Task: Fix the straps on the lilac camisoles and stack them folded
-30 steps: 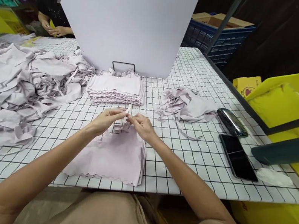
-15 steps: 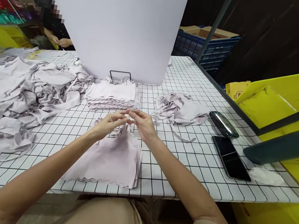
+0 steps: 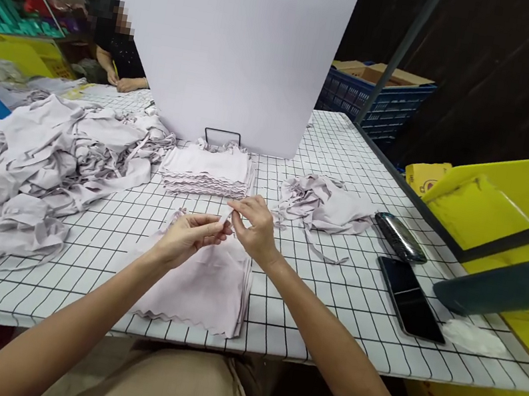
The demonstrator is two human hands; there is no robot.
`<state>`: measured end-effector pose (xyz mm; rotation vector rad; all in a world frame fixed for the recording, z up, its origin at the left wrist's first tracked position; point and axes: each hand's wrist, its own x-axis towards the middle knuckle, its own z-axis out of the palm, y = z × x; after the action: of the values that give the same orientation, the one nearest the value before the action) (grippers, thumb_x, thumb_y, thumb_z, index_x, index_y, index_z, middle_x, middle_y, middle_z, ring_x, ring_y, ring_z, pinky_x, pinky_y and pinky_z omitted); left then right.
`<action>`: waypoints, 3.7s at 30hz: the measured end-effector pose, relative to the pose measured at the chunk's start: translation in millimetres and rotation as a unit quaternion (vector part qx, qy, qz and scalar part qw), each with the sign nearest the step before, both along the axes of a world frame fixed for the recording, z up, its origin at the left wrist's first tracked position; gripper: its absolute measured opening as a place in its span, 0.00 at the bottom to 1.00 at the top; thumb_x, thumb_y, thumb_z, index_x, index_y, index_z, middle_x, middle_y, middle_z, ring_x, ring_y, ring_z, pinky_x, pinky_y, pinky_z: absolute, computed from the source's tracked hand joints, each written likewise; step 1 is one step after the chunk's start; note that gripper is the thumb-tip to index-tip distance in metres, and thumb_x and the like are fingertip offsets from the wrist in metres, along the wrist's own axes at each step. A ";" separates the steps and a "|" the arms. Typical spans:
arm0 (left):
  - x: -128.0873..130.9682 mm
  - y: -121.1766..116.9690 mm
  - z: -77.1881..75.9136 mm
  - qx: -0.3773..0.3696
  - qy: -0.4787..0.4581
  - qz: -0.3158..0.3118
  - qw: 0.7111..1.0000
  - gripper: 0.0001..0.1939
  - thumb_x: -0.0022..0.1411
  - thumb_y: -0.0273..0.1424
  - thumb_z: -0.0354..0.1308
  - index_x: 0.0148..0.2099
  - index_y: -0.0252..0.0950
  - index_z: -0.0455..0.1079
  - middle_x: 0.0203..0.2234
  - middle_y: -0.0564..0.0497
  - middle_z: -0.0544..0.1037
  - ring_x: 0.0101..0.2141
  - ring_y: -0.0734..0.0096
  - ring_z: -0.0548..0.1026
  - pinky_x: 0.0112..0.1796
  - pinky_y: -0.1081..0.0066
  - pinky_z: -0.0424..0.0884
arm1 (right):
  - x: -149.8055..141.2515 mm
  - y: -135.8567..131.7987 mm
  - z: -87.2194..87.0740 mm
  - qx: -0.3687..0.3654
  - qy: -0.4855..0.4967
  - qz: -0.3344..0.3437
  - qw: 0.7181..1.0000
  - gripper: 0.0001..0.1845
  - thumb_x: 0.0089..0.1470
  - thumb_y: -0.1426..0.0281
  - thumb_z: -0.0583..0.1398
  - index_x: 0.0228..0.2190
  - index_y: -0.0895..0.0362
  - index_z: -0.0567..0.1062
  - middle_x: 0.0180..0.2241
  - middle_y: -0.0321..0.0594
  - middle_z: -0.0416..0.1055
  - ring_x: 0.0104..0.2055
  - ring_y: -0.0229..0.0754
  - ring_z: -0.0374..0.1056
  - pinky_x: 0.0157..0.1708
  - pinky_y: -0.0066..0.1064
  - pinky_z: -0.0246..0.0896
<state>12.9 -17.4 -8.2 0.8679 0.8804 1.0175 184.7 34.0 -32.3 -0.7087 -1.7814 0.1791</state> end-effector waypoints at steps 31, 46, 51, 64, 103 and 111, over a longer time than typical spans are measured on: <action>-22.6 -44.4 -74.7 0.281 0.526 -0.021 0.802 0.06 0.60 0.34 0.69 0.35 0.39 0.76 0.30 0.53 0.76 0.38 0.64 0.70 0.43 0.60 0.54 | 9.9 -51.7 -32.8 -0.267 -0.174 0.158 0.935 0.05 0.61 0.73 0.60 0.31 0.54 0.74 0.30 0.39 0.74 0.37 0.44 0.67 0.42 0.40 0.62; -19.0 -49.1 -85.3 0.363 0.508 0.032 0.780 0.07 0.65 0.31 0.62 0.32 0.38 0.75 0.25 0.54 0.74 0.33 0.66 0.68 0.45 0.60 0.55 | 8.9 -58.2 -46.3 -0.239 -0.183 0.166 0.939 0.05 0.61 0.73 0.59 0.32 0.53 0.72 0.29 0.38 0.73 0.39 0.47 0.64 0.43 0.44 0.57; -16.6 -50.5 -87.0 0.399 0.539 0.035 0.741 0.09 0.66 0.31 0.59 0.32 0.39 0.73 0.25 0.52 0.75 0.34 0.64 0.68 0.46 0.59 0.56 | 6.3 -60.6 -45.7 -0.227 -0.160 0.162 0.947 0.05 0.61 0.72 0.59 0.32 0.53 0.73 0.29 0.39 0.73 0.39 0.47 0.65 0.43 0.45 0.59; -14.7 -49.2 -88.3 0.393 0.540 0.033 0.744 0.08 0.64 0.29 0.59 0.31 0.38 0.74 0.25 0.52 0.74 0.34 0.64 0.69 0.46 0.58 0.57 | 4.2 -62.3 -52.0 -0.220 -0.148 0.168 0.949 0.04 0.61 0.73 0.60 0.33 0.53 0.73 0.29 0.39 0.74 0.38 0.46 0.65 0.43 0.46 0.61; -15.4 -47.0 -94.0 0.460 0.510 0.032 0.727 0.10 0.66 0.26 0.57 0.31 0.36 0.74 0.25 0.51 0.73 0.32 0.66 0.67 0.36 0.66 0.64 | 7.7 -66.2 -50.6 -0.232 -0.134 0.163 0.950 0.05 0.59 0.74 0.61 0.31 0.54 0.75 0.28 0.39 0.75 0.37 0.45 0.67 0.42 0.44 0.65; -15.7 -46.8 -92.3 0.474 0.500 0.043 0.723 0.10 0.66 0.25 0.59 0.31 0.35 0.74 0.25 0.51 0.74 0.32 0.67 0.66 0.35 0.67 0.65 | 8.0 -66.0 -52.4 -0.227 -0.134 0.172 0.949 0.04 0.60 0.74 0.61 0.32 0.54 0.75 0.28 0.39 0.75 0.38 0.45 0.67 0.43 0.45 0.63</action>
<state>-2.8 -64.1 -100.4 2.4294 1.2812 1.0414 192.6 -31.9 -84.8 -0.7635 -2.1468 0.7809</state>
